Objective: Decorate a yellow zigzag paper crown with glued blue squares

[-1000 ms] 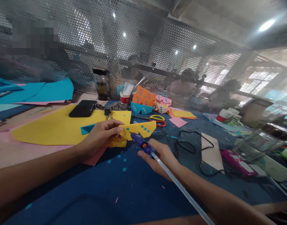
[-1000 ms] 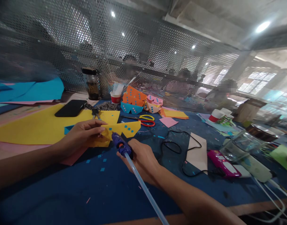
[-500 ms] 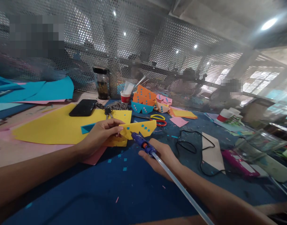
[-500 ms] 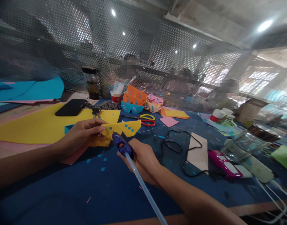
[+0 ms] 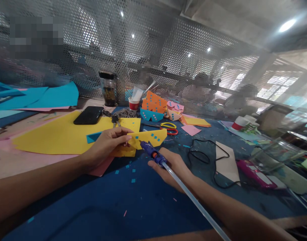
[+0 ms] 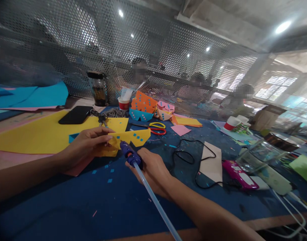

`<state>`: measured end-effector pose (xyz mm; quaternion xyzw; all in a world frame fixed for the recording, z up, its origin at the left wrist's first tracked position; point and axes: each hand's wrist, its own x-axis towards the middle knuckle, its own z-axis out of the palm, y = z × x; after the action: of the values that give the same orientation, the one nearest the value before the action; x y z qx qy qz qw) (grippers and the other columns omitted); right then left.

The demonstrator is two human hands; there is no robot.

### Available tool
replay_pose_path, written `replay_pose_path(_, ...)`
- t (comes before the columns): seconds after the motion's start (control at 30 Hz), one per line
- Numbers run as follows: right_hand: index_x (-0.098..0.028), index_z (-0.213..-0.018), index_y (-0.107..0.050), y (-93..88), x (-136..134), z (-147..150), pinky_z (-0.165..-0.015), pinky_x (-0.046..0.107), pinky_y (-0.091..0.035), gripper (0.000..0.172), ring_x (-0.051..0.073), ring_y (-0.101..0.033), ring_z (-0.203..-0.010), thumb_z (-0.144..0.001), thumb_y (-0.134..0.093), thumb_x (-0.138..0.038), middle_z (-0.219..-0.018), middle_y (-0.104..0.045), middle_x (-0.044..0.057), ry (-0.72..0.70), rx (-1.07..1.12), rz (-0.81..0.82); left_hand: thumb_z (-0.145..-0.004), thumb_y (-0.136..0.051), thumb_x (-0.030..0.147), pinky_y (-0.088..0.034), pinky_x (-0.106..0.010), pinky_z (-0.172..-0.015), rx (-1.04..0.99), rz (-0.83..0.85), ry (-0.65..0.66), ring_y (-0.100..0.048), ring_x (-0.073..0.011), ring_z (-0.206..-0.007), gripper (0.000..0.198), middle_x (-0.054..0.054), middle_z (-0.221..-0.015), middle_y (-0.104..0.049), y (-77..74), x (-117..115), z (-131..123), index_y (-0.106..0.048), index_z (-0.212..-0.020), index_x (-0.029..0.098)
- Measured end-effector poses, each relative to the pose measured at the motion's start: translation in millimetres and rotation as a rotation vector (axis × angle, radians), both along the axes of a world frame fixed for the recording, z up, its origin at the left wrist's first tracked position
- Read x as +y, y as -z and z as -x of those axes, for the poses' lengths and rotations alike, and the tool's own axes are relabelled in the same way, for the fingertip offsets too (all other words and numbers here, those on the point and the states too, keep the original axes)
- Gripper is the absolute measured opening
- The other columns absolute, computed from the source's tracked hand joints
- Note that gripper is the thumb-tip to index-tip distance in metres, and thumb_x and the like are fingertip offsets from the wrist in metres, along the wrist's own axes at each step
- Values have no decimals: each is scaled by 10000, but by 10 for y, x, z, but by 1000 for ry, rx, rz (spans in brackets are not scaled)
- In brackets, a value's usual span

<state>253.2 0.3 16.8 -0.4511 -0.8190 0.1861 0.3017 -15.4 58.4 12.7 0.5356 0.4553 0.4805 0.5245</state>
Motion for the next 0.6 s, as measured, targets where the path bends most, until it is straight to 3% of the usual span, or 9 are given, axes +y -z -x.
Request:
replay_pose_path(0.3, -226, -799, -490, -18, -7, 10, -585, 249, -313, 331, 120, -457, -612, -984, -640, -456, -729, -513, -35, 8, 11, 16, -785, -862, 417, -615, -283, -664, 24, -1, -11, -742, -198, -744, 301, -17, -841, -762, -16, -9, -9, -769, -1015, 247)
replay_pose_path(0.6, -223, -773, -479, -8, -10, 13, -570, 247, -312, 360, 115, -432, -619, -961, -665, -467, -729, -494, -34, -2, 91, 11, -764, -899, 413, -600, -258, -676, -1, -2, -22, -720, -172, -706, 353, 9, -744, -721, -10, 0, -16, -766, -1028, 221)
